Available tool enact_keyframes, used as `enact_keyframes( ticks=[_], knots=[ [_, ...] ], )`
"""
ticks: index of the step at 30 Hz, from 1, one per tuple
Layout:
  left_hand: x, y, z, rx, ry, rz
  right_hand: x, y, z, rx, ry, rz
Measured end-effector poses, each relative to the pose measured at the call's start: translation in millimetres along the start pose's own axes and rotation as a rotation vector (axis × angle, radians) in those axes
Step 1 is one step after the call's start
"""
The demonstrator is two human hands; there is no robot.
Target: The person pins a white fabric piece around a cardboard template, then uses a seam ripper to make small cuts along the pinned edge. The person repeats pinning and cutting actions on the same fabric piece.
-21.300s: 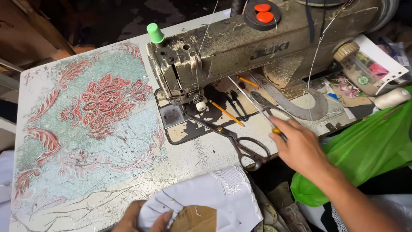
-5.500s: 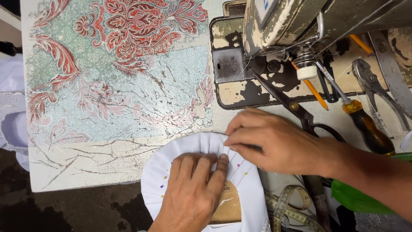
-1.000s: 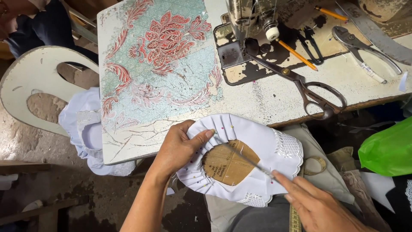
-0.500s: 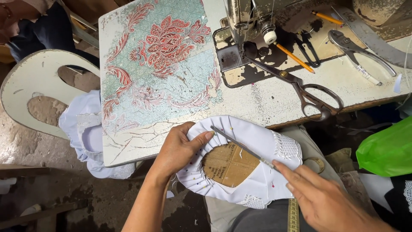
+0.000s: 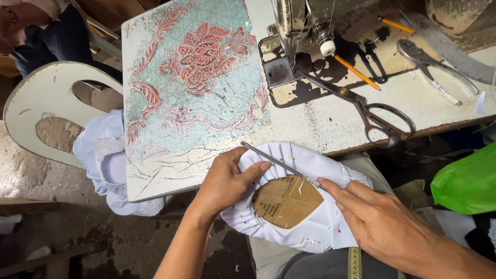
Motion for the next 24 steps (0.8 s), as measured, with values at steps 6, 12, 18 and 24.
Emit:
enact_keyframes(
  ticks=[6,12,18,24],
  knots=[
    [-7,-12,2,0.075,-0.021,0.012,28,15,-8,0.006,0.004,-0.049],
    [-6,-18,7,0.140,-0.038,0.090,72,34,-38,0.053,-0.153,-0.194],
    [-8,-18,5,0.162,-0.055,0.073,66,17,-39,0.095,0.050,-0.068],
    [-8,-19,7,0.114,-0.046,0.076,62,1,-39,0.327,0.110,-0.001]
  ],
)
Point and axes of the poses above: each hand's wrist, its own x-axis away from the middle knuckle, its own z-axis out of the back of the hand, y = z × x, the point moved 6 cm from there along -x, towards the middle knuckle, and after that the axes turned 13 degrees about z, right-handed, at the moved point
